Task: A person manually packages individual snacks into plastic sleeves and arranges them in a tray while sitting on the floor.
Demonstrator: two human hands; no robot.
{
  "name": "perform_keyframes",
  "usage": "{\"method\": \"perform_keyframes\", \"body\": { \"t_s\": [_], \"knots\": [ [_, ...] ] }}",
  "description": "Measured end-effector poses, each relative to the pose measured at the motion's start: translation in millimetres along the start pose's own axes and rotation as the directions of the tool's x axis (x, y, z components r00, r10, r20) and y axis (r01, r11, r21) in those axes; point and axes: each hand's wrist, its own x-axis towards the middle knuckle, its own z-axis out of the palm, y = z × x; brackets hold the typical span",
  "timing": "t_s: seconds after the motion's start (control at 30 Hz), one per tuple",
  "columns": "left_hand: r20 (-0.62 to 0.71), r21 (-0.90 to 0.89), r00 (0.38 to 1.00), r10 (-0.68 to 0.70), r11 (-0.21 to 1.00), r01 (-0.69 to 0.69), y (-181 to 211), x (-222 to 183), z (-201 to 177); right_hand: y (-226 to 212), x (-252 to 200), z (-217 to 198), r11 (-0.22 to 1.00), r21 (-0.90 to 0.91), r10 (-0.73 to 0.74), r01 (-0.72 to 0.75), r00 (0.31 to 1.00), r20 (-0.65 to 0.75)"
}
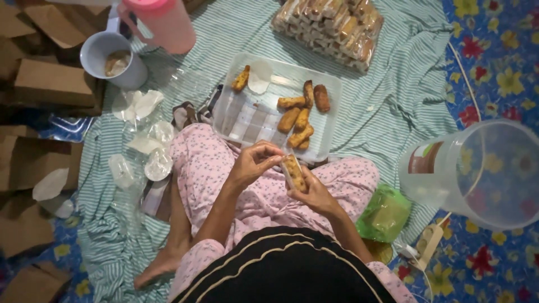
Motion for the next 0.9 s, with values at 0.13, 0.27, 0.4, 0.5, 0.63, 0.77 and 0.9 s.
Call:
{"method": "perform_keyframes", "body": {
  "t_s": [0.13, 0.27, 0.4, 0.5, 0.63, 0.77, 0.9],
  "knots": [
    [-0.022, -0.040, 1.000, 0.022, 0.999, -0.023, -6, -2, -2, -4, -2, 3, 0.999, 0.035, -0.012, 0.011, 1.000, 0.023],
    [-0.005, -0.059, 0.998, 0.058, 0.997, -0.058, -8, -6, -2, -2, -6, 2, 0.997, 0.069, 0.034, -0.038, 0.998, 0.047],
    [0.040, -0.084, 0.994, 0.102, 0.992, -0.099, -3, -9, -2, 15, -6, 5, 0.989, 0.122, 0.076, -0.083, 0.995, 0.062],
    [0.066, -0.098, 0.989, 0.132, 0.987, -0.125, 0, -10, -2, 29, -5, 5, 0.981, 0.162, 0.097, -0.107, 0.993, 0.069],
    [0.037, -0.146, 0.987, 0.158, 0.978, -0.151, 0, -9, -4, 24, -2, 7, 0.984, 0.141, 0.102, -0.113, 0.992, 0.078],
    [-0.024, -0.161, 0.983, 0.183, 0.970, -0.185, 13, -11, -6, 15, 2, 12, 0.986, 0.146, 0.071, -0.077, 0.997, 0.043],
    [0.061, -0.106, 0.969, 0.239, 0.967, -0.231, 23, -13, -6, 6, 10, 18, 0.991, 0.129, 0.045, -0.047, 0.999, 0.013]
  ]
}}
